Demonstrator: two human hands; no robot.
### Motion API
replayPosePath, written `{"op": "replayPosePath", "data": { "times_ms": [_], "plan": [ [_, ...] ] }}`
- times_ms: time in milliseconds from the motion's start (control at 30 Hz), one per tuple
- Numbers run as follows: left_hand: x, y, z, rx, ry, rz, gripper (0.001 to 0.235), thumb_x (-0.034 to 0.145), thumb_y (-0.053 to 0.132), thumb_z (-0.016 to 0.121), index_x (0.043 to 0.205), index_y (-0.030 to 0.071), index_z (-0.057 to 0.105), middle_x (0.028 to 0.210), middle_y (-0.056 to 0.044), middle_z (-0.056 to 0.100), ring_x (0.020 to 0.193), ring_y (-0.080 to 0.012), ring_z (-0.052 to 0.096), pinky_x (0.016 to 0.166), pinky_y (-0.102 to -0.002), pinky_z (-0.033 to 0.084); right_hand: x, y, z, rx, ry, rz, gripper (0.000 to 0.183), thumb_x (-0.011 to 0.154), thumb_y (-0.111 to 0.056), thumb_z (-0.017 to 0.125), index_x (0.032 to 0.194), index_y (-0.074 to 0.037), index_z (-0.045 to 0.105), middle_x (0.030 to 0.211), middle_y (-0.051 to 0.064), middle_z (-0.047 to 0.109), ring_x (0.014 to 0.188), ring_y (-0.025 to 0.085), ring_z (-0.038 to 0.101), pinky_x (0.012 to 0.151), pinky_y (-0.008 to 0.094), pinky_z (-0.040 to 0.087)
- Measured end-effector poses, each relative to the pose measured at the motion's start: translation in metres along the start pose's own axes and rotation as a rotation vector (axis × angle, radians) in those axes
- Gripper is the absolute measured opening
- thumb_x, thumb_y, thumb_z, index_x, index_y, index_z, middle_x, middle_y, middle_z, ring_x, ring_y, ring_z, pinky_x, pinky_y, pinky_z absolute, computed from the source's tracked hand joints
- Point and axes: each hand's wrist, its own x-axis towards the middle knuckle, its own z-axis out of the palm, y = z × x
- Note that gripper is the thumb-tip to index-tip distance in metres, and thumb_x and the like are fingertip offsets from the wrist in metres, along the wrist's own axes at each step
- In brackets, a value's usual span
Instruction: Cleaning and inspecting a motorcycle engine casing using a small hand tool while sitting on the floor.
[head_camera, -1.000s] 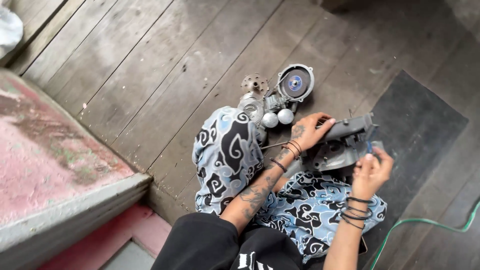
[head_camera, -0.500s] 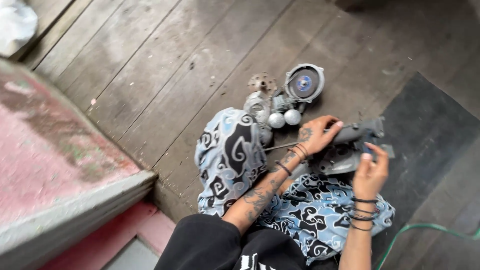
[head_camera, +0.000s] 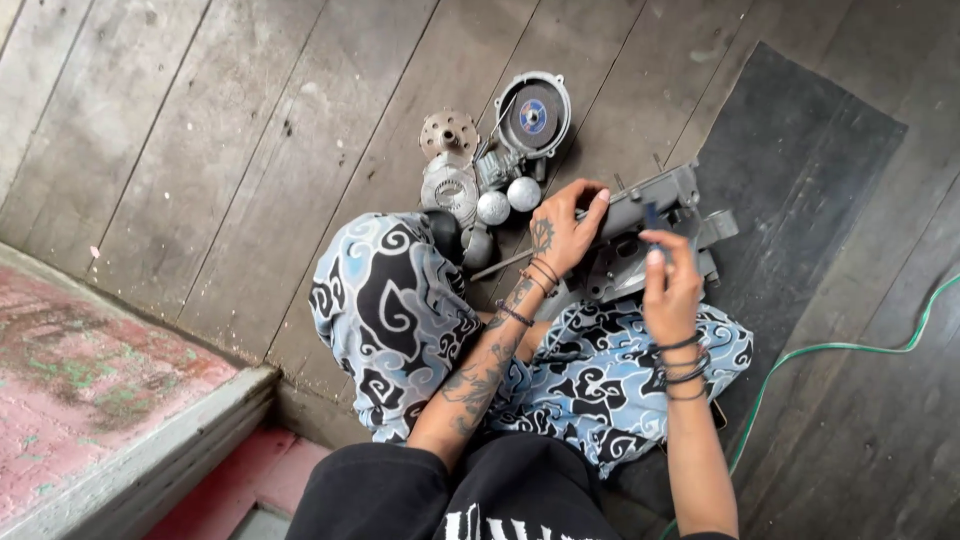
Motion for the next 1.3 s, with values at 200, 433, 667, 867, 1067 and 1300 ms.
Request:
{"op": "replayPosePath", "data": {
  "times_ms": [200,433,667,867,1067,1300],
  "plan": [
    [0.000,-0.001,0.009,-0.090,0.106,-0.021,0.030,0.100,0.048,0.059,0.102,0.021,0.072,0.080,-0.003,0.075,0.084,-0.0295,0.076,0.080,-0.045,0.059,0.024,0.001,-0.002,0.384,0.030,0.133,0.023,0.112,-0.018,0.035,0.126,-0.013,0.054,0.060,-0.003,0.035,0.040,0.004,0.028,0.035,0.018,0.026],
    [-0.001,-0.005,0.017,-0.073,0.201,-0.066,0.025,0.098,0.044,0.059,0.099,0.022,0.071,0.077,-0.001,0.074,0.082,-0.0269,0.076,0.078,-0.043,0.059,0.007,0.002,0.000,0.338,-0.153,0.066,0.021,0.111,-0.016,0.040,0.119,-0.007,0.058,0.052,-0.003,0.041,0.036,0.003,0.038,0.034,0.016,0.028],
    [-0.018,0.013,0.017,-0.148,0.268,-0.032,0.016,0.100,0.033,0.059,0.099,0.022,0.072,0.081,-0.001,0.075,0.081,-0.0229,0.076,0.079,-0.040,0.060,0.033,0.017,-0.015,0.238,-0.007,0.064,0.017,0.115,-0.016,0.038,0.130,-0.009,0.042,0.059,0.000,0.039,0.043,0.006,0.034,0.039,0.019,0.027],
    [-0.024,-0.008,0.049,-0.523,0.408,-0.060,0.030,0.112,0.014,0.043,0.103,0.014,0.072,0.084,-0.006,0.076,0.083,-0.0212,0.074,0.085,-0.034,0.058,0.037,0.014,-0.017,0.176,-0.057,0.026,0.023,0.117,-0.016,0.043,0.138,-0.009,0.035,0.062,0.003,0.044,0.047,0.009,0.038,0.044,0.020,0.029],
    [-0.029,-0.013,0.058,-0.635,0.389,-0.168,0.031,0.115,0.022,0.041,0.110,0.012,0.070,0.091,-0.009,0.078,0.087,-0.0157,0.073,0.092,-0.031,0.057,0.031,-0.016,-0.016,-0.076,0.088,-0.232,0.013,0.115,-0.003,0.054,0.125,0.004,0.060,0.086,0.018,0.064,0.066,0.021,0.064,0.057,0.031,0.047],
    [-0.031,-0.012,0.064,-0.932,0.330,-0.201,0.042,0.115,0.029,0.032,0.115,-0.001,0.061,0.109,-0.015,0.070,0.102,-0.0217,0.071,0.099,-0.034,0.056,0.020,-0.062,-0.017,-0.218,-0.030,-0.360,0.012,0.097,0.016,0.066,0.109,0.018,0.067,0.106,0.024,0.074,0.083,0.025,0.066,0.080,0.034,0.054]
  ]
}}
